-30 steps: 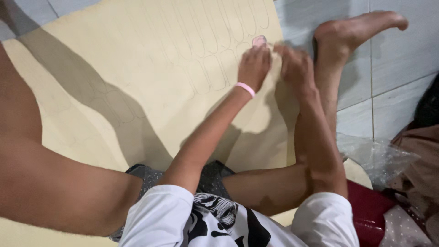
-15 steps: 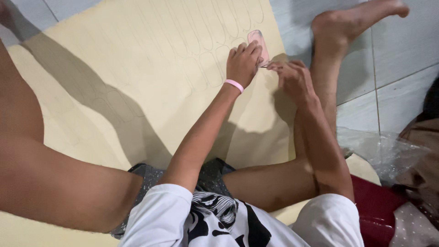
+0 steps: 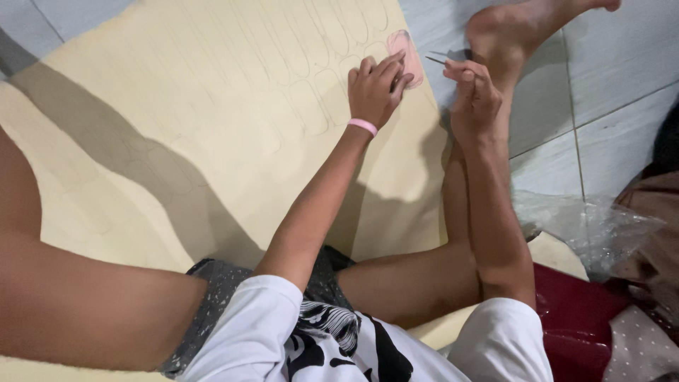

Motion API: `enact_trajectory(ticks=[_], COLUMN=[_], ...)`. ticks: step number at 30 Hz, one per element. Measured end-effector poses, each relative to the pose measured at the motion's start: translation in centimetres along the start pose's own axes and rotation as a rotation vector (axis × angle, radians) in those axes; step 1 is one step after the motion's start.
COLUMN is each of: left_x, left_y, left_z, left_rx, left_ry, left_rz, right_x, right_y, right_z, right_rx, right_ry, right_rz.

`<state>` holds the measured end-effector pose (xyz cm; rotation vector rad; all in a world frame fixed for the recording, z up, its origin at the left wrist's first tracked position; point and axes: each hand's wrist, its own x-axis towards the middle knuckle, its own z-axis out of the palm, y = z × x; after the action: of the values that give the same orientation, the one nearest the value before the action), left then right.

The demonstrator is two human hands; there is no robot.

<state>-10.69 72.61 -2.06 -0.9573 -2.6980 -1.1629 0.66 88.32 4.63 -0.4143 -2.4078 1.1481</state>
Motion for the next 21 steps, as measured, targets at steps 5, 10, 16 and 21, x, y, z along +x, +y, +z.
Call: enact_trajectory(ticks=[5,10,16,21], left_x=[-0.3,-2.6,-15.2,-27.6], left_y=[-0.2,-1.7,-10.6,-13.6], left_z=[-0.6,-1.9,-13.5,-28.7], left_rx=[-0.010,0.011,0.232,0.341], left_ry=[0.000,0.023,0.067,0.044], left_rz=[0.013,0.103,0.099,-0.172], right_x=[0.2,0.4,3.5,4.2], right_y=[1.1,2.3,1.0,0.4], right_z=[0.3,0.7,1.6,4.4], right_rx=[0.047,0.050,0.028,-0.115], right_ry=[0.004,0.091,0.160,0.086], right_rz=[-0.007,0.017,-0.103,-0.207])
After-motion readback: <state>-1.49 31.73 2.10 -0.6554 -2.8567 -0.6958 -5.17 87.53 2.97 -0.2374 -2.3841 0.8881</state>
